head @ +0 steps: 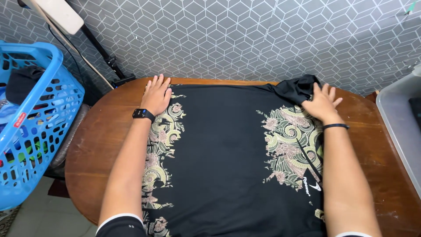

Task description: The person is folding a black t-shirt on a wooden table.

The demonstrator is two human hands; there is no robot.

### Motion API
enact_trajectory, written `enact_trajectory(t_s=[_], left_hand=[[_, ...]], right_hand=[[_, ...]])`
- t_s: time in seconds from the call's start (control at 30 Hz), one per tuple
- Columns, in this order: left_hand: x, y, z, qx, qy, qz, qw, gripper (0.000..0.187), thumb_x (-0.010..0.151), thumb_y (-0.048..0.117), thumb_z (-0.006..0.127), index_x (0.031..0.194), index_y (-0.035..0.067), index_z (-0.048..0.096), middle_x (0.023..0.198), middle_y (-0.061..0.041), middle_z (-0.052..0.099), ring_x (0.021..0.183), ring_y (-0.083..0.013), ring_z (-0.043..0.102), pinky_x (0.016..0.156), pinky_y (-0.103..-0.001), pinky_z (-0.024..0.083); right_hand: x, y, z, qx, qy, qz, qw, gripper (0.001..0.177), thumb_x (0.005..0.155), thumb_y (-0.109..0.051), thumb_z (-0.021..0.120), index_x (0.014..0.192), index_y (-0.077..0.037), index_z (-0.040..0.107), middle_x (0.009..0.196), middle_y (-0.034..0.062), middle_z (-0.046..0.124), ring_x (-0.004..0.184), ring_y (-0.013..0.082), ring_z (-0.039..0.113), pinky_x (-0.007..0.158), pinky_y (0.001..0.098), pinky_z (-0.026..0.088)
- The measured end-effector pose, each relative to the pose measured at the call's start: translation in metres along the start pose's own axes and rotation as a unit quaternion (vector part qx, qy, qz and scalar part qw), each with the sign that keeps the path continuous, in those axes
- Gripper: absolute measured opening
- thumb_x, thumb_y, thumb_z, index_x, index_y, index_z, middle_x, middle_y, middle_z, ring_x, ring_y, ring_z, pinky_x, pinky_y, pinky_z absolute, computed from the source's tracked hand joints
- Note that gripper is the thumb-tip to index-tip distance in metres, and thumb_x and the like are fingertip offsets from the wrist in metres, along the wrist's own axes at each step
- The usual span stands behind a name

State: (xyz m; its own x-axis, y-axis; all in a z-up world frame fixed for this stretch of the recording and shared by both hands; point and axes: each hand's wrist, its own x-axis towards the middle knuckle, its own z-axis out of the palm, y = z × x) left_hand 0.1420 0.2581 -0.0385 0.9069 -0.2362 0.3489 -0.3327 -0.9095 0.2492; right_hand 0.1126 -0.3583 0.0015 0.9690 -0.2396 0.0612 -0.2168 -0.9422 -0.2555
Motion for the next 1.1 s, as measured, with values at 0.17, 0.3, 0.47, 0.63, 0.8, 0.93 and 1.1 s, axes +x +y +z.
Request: enact_trajectory(t_s=[0.17, 0.3, 0.47, 0.63, 0.8, 0.93, 1.1], left_hand=[[0.002, -0.021, 0.014, 0.042, 0.086, 0.058, 0.994, 0.037, 0.105, 0.015, 0.056, 0.141, 0.007, 0.064, 0.152, -0.021, 0.055, 0.145, -0.0395, 0.045, 0.122, -0.05, 0.031], [0.003, 0.016, -0.035, 0.089, 0.121, 0.065, 0.986, 0.03, 0.092, 0.006, 0.065, 0.121, 0.009, 0.073, 0.131, -0.012, 0.068, 0.125, -0.0296, 0.059, 0.105, -0.047, 0.042], [0.009, 0.014, -0.039, 0.098, 0.11, 0.063, 0.987, 0.018, 0.093, 0.011, 0.067, 0.11, 0.01, 0.074, 0.106, -0.007, 0.069, 0.102, -0.029, 0.068, 0.088, -0.047, 0.047], [0.015, -0.013, -0.019, 0.096, 0.042, 0.023, 0.994, 0.027, 0.093, 0.006, 0.06, 0.114, 0.014, 0.074, 0.109, -0.012, 0.068, 0.089, -0.0367, 0.068, 0.08, -0.048, 0.055], [0.015, -0.012, -0.024, 0.04, 0.035, 0.005, 0.999, 0.02, 0.094, 0.006, 0.061, 0.11, 0.012, 0.071, 0.109, -0.016, 0.064, 0.091, -0.0396, 0.068, 0.079, -0.051, 0.056], [0.016, -0.011, -0.027, 0.024, 0.038, 0.011, 0.999, 0.011, 0.093, 0.007, 0.062, 0.103, 0.01, 0.064, 0.105, -0.014, 0.062, 0.091, -0.0398, 0.067, 0.078, -0.052, 0.055], [0.016, -0.007, -0.035, 0.022, 0.028, 0.019, 0.999, 0.015, 0.085, 0.007, 0.065, 0.099, 0.009, 0.058, 0.103, -0.015, 0.06, 0.09, -0.0387, 0.067, 0.076, -0.053, 0.054]], right_hand=[[0.007, 0.01, -0.02, -0.031, -0.032, 0.046, 0.998, 0.08, 0.084, -0.04, 0.068, 0.158, -0.02, 0.043, 0.162, 0.0199, 0.037, 0.146, 0.0497, 0.03, 0.119, 0.0655, 0.021], [0.023, 0.03, 0.0, -0.006, 0.057, 0.009, 0.998, 0.06, 0.094, -0.025, 0.072, 0.151, -0.012, 0.055, 0.146, 0.0209, 0.058, 0.135, 0.0447, 0.052, 0.113, 0.0609, 0.039], [0.031, 0.016, 0.016, 0.37, 0.155, 0.065, 0.914, 0.052, 0.087, 0.006, 0.075, 0.134, -0.004, 0.056, 0.127, 0.0163, 0.066, 0.084, 0.0229, 0.073, 0.059, 0.0329, 0.061], [0.03, 0.013, 0.009, 0.409, 0.114, 0.03, 0.905, 0.055, 0.085, 0.006, 0.078, 0.133, -0.002, 0.051, 0.12, 0.0167, 0.061, 0.076, 0.0183, 0.069, 0.054, 0.0321, 0.059], [0.024, 0.004, -0.013, 0.375, 0.028, -0.028, 0.926, 0.057, 0.08, 0.001, 0.081, 0.132, -0.005, 0.058, 0.109, 0.0133, 0.062, 0.076, 0.0128, 0.066, 0.06, 0.0297, 0.059], [0.028, 0.005, -0.014, 0.261, 0.071, -0.166, 0.948, 0.037, 0.083, -0.004, 0.082, 0.12, -0.006, 0.073, 0.104, 0.0107, 0.067, 0.077, 0.0155, 0.063, 0.068, 0.03, 0.054], [0.025, -0.002, -0.019, 0.417, 0.056, -0.12, 0.899, 0.01, 0.097, -0.01, 0.072, 0.105, -0.005, 0.068, 0.089, 0.0005, 0.07, 0.076, 0.0084, 0.063, 0.069, 0.0247, 0.053]])
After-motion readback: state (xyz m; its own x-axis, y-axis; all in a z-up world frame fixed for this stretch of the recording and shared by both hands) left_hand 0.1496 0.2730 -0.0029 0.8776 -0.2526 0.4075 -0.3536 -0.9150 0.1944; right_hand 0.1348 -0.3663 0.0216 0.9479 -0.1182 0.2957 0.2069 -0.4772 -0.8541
